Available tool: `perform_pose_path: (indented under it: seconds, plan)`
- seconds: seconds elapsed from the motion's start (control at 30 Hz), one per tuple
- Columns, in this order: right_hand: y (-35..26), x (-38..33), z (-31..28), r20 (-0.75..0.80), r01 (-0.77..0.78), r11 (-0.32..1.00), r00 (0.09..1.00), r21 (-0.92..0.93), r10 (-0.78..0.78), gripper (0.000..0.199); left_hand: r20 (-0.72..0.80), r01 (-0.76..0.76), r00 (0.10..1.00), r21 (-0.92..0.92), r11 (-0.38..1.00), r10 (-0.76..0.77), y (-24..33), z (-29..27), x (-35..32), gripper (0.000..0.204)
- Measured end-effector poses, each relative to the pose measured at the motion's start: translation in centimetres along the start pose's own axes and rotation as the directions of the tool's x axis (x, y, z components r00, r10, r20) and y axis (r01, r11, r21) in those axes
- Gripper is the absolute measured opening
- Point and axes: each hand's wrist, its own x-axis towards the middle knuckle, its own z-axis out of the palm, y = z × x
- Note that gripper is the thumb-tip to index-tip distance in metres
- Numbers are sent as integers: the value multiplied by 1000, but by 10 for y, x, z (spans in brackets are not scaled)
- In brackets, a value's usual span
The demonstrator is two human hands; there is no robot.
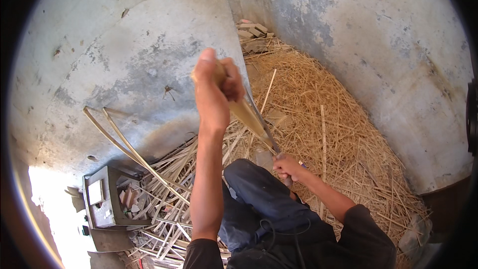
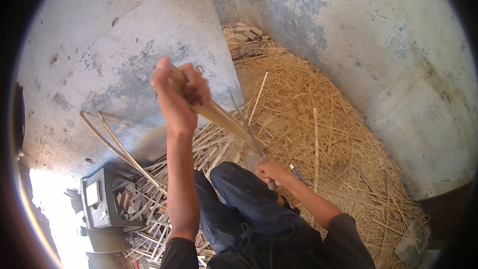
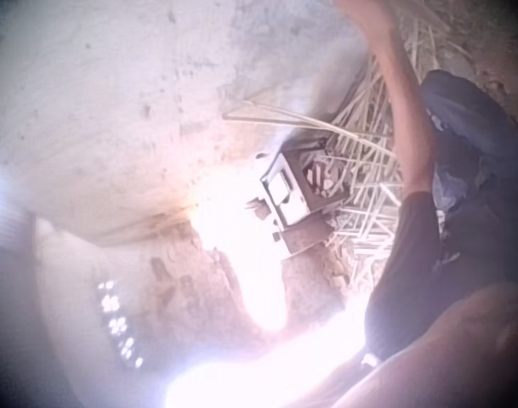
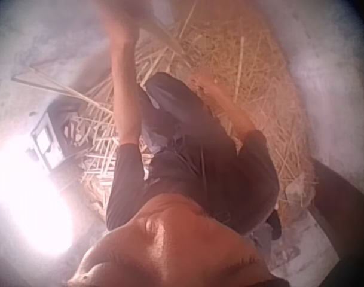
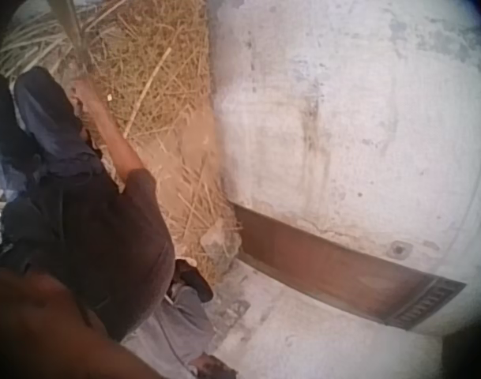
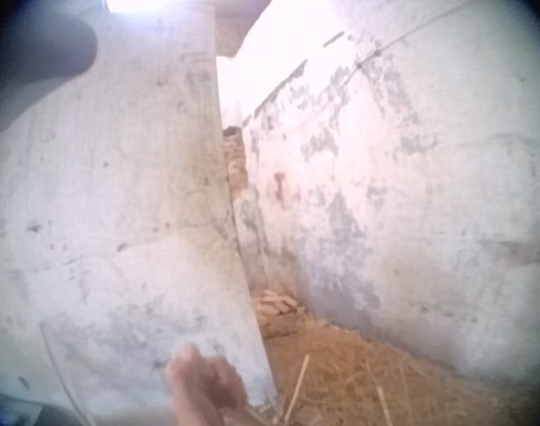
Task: The person sits on a straw-covered floor and uses a large knife to split long bamboo poles into thin strips. They hold the bamboo with one hand and use the knife to drive a split down the length of the pole, separating it into smaller pieces.
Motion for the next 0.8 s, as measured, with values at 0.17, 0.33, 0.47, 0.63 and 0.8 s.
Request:
perform_pose_path:
  seconds: [0.17,0.33,0.47,0.63,0.8]
  plan:
    - [67,29,-40,-149,-236,971,959,40,240,17,49,-7,999,-1,1000,7,3,-1,-9,66]
    - [13,16,-13,36,0,987,999,160,-6,19,25,-3,1000,3,1000,3,3,2,-3,66]
    - [-67,-22,24,127,303,938,937,167,-325,19,11,-7,1000,12,1000,7,3,3,-6,66]
    - [-28,-1,2,112,123,991,987,-57,-116,17,-3,-2,1000,-14,1000,2,6,10,-6,66]
    - [37,26,-55,93,-399,898,917,185,388,21,42,-2,999,-40,999,4,5,-15,-6,67]
